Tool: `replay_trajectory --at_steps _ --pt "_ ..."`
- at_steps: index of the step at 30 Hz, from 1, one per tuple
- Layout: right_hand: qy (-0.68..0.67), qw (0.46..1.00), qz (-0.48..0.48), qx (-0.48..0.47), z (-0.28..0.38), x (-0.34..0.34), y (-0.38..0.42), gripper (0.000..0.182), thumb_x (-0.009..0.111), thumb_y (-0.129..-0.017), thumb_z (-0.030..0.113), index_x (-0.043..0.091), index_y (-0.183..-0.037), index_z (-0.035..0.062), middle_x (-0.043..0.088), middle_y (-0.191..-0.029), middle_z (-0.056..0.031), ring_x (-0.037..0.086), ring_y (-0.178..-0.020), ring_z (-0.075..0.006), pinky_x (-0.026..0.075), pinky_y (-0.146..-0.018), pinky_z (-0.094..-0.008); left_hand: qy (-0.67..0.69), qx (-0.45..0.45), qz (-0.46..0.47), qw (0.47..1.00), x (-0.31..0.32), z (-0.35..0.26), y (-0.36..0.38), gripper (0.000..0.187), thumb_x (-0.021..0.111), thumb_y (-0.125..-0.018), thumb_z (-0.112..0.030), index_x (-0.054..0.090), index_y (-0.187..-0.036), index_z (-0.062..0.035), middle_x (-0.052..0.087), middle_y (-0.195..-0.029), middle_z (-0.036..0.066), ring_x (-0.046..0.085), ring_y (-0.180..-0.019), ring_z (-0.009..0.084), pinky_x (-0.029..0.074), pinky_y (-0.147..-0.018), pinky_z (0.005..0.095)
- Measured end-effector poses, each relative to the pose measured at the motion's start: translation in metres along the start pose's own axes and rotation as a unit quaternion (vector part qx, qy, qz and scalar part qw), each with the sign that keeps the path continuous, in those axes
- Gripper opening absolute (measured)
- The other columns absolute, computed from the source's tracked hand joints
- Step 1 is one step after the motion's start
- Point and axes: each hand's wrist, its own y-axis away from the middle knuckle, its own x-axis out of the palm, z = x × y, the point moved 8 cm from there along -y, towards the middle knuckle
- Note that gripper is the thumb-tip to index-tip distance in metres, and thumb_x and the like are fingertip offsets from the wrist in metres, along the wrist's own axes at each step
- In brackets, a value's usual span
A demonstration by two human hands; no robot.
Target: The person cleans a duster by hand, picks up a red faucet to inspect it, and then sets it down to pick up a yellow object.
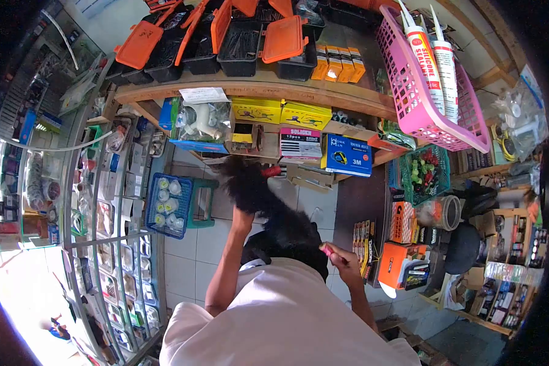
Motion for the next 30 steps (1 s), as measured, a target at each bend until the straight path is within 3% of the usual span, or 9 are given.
replay_trajectory --at_steps 2,4,8,9,16,21,25,27,30 --pt "-0.016 1.000 -0.025 -0.001 0.002 -0.002 -0.002 0.039 0.056 -0.095 0.024 0.054 -0.127 0.0015 0.065 -0.112 -0.0078 0.055 -0.097 -0.0089 0.044 -0.084 -0.0249 0.061 -0.048 -0.073 0.994 0.003 -0.013 0.002 0.022 0.046 -0.099 -0.025 0.053 -0.104 -0.0047 0.046 -0.074 -0.005 0.039 -0.061 0.0031 0.033 -0.050 0.0206" --pt "0.024 0.998 0.003 0.054 -0.011 0.001 -0.005 0.040 0.056 -0.095 0.025 0.054 -0.127 0.0010 0.065 -0.113 -0.0091 0.055 -0.098 -0.0095 0.044 -0.084 -0.0252 -0.100 -0.046 0.062 0.992 0.006 -0.014 -0.004 0.025 0.045 -0.099 -0.031 0.054 -0.103 -0.0069 0.048 -0.074 -0.003 0.043 -0.062 0.0066 0.035 -0.054 0.0238" --pt "-0.019 0.999 -0.036 -0.006 0.001 -0.005 -0.008 0.042 0.055 -0.095 0.029 0.055 -0.125 -0.0007 0.065 -0.112 -0.0099 0.057 -0.098 -0.0124 0.044 -0.086 -0.0254 -0.085 -0.002 -0.009 0.996 -0.004 -0.013 -0.003 0.029 0.042 -0.100 -0.034 0.053 -0.096 -0.0072 0.032 -0.065 -0.006 0.030 -0.055 0.0043 0.026 -0.049 0.0228" --pt "-0.013 0.998 -0.063 -0.022 0.006 -0.004 -0.009 0.037 0.055 -0.094 0.021 0.056 -0.124 -0.0011 0.062 -0.092 0.0015 0.045 -0.069 -0.0034 0.039 -0.062 -0.0189 -0.083 0.012 -0.027 0.996 -0.007 -0.015 -0.002 0.030 0.042 -0.100 -0.035 0.052 -0.093 -0.0074 0.028 -0.063 -0.007 0.026 -0.053 0.0038 0.023 -0.048 0.0228" --pt "-0.011 0.994 -0.069 -0.079 0.008 -0.002 -0.012 0.036 0.053 -0.095 0.021 0.056 -0.124 -0.0012 0.060 -0.084 0.0014 0.042 -0.063 -0.0031 0.035 -0.056 -0.0179 -0.012 -0.035 -0.024 0.999 -0.017 -0.015 -0.001 0.023 0.041 -0.100 -0.027 0.053 -0.097 -0.0071 0.039 -0.068 -0.006 0.034 -0.056 0.0034 0.029 -0.048 0.0210" --pt "-0.057 0.997 -0.037 0.027 -0.009 0.006 -0.011 0.037 0.052 -0.096 0.024 0.057 -0.124 0.0003 0.047 -0.070 0.0059 0.037 -0.058 -0.0026 0.028 -0.051 -0.0181 -0.024 -0.055 -0.073 0.996 -0.018 -0.008 0.002 0.025 0.042 -0.100 -0.028 0.051 -0.091 -0.0076 0.036 -0.063 -0.006 0.032 -0.052 0.0042 0.030 -0.047 0.0221" --pt "-0.057 0.998 -0.015 0.032 -0.006 0.006 -0.012 0.039 0.052 -0.096 0.027 0.057 -0.124 0.0003 0.047 -0.069 0.0055 0.037 -0.057 -0.0025 0.028 -0.051 -0.0179 -0.068 -0.080 -0.035 0.994 -0.026 0.007 -0.003 0.023 0.044 -0.099 -0.025 0.053 -0.108 -0.0052 0.045 -0.078 -0.001 0.042 -0.064 0.0075 0.038 -0.055 0.0246" --pt "-0.051 0.996 0.038 0.056 -0.025 0.004 -0.008 0.039 0.055 -0.095 0.025 0.056 -0.127 0.0028 0.064 -0.102 -0.0001 0.048 -0.074 -0.0062 0.041 -0.068 -0.0199 -0.103 -0.093 -0.077 0.987 -0.050 0.033 -0.012 0.031 0.047 -0.098 -0.024 0.052 -0.120 -0.0023 0.056 -0.092 0.003 0.049 -0.074 0.0109 0.043 -0.062 0.0280" --pt "-0.011 0.998 0.054 0.036 -0.011 0.005 -0.011 0.039 0.055 -0.095 0.025 0.056 -0.127 0.0028 0.063 -0.100 -0.0001 0.047 -0.072 -0.0054 0.040 -0.067 -0.0193 -0.291 0.233 -0.018 0.928 -0.032 -0.011 -0.012 0.018 0.054 -0.091 -0.016 0.056 -0.100 -0.0015 0.061 -0.074 0.005 0.058 -0.067 0.0224 0.046 -0.060 0.0386"
